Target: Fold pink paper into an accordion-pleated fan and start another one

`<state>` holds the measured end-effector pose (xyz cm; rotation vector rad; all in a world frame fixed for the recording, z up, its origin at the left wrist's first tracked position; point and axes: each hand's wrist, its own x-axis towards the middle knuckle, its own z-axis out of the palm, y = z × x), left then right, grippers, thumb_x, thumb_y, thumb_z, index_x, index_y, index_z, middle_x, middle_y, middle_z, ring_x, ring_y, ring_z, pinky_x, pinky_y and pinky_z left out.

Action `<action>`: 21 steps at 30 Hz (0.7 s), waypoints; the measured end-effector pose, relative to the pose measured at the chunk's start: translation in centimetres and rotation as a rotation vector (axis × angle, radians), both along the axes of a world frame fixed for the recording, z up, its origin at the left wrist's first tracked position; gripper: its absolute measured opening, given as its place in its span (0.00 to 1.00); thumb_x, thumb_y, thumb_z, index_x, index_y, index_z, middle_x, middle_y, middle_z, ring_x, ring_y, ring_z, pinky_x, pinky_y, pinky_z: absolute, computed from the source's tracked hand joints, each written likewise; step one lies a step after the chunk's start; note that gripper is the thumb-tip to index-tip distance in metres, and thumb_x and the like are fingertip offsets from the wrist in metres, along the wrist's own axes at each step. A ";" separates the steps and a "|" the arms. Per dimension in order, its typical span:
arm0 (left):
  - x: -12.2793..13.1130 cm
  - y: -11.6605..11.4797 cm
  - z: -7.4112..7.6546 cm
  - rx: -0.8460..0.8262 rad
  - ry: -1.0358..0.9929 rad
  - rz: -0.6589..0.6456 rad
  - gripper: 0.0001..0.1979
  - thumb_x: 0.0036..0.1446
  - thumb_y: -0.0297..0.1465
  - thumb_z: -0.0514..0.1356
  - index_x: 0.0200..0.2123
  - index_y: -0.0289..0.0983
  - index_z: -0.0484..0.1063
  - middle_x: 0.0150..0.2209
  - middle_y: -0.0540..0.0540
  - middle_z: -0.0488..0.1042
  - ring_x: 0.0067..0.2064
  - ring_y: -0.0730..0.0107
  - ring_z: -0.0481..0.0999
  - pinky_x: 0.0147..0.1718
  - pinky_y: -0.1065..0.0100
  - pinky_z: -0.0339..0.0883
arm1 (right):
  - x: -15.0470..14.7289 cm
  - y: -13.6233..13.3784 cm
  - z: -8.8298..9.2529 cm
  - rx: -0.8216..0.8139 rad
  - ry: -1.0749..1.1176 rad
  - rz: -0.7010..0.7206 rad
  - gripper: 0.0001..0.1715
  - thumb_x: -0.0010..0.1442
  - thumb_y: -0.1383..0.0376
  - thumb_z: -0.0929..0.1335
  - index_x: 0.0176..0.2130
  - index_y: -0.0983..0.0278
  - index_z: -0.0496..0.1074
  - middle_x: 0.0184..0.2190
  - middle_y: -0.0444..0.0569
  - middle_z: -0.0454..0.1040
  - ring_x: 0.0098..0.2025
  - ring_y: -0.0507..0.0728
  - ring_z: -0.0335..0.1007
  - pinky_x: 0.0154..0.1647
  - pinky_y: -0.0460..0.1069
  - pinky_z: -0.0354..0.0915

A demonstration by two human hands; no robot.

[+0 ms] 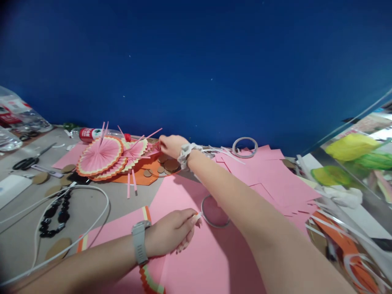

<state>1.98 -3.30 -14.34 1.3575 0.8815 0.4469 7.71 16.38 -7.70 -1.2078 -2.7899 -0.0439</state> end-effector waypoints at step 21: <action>-0.7 -0.3 -0.6 0.361 0.247 0.000 0.13 0.58 0.31 0.47 0.33 0.39 0.71 0.24 0.47 0.72 0.25 0.68 0.68 0.25 0.69 0.60 | -10.6 -9.3 -3.3 -0.157 -0.050 0.200 0.17 0.62 0.61 0.64 0.49 0.64 0.66 0.48 0.51 0.68 0.45 0.56 0.68 0.43 0.56 0.67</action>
